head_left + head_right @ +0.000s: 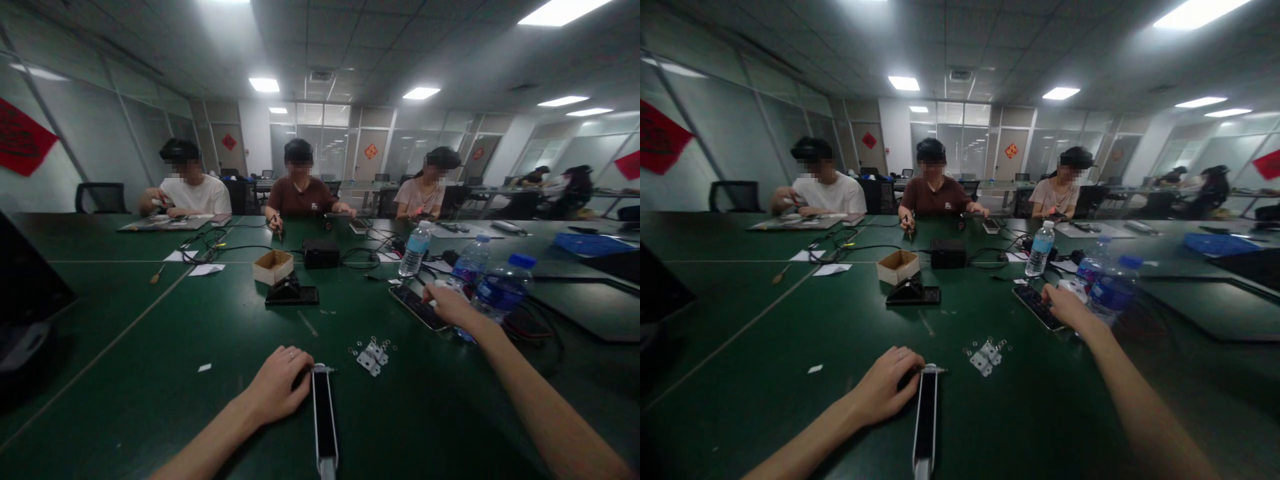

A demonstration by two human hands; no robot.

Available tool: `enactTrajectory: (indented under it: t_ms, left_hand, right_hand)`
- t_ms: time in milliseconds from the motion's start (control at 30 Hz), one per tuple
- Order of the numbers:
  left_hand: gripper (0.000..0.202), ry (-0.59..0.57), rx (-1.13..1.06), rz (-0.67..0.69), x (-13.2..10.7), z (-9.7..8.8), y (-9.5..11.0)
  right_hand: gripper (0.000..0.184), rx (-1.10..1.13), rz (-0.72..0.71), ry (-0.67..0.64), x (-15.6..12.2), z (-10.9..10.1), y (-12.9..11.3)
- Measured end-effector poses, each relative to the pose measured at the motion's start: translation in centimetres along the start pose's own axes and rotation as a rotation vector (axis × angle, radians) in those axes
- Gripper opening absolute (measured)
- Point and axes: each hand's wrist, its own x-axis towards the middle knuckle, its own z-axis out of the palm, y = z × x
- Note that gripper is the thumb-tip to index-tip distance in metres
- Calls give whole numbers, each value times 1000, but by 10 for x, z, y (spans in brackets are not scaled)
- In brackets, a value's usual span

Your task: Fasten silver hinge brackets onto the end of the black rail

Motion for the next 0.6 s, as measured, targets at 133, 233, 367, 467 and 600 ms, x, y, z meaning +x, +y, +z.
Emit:
enactTrajectory:
  t_ms: [133, 233, 367, 467, 600]
  left_hand:
    - [14, -1, 12, 3, -1, 1, 0]
    - [13, -3, 14, -2, -1, 0, 2]
    - [13, -16, 12, -4, -1, -1, 2]
    - [14, -19, 7, -9, 0, -2, 2]
    - [14, -29, 6, -19, 1, -5, 4]
  right_hand:
    - [26, -14, 15, -20, -3, -1, 5]
    - [25, -26, 25, -22, -1, -1, 4]
    - [26, -46, 63, -11, 5, -1, 2]
    - [28, -48, 66, -31, 10, -3, 1]
    - [21, -81, 89, -37, 11, -6, 1]
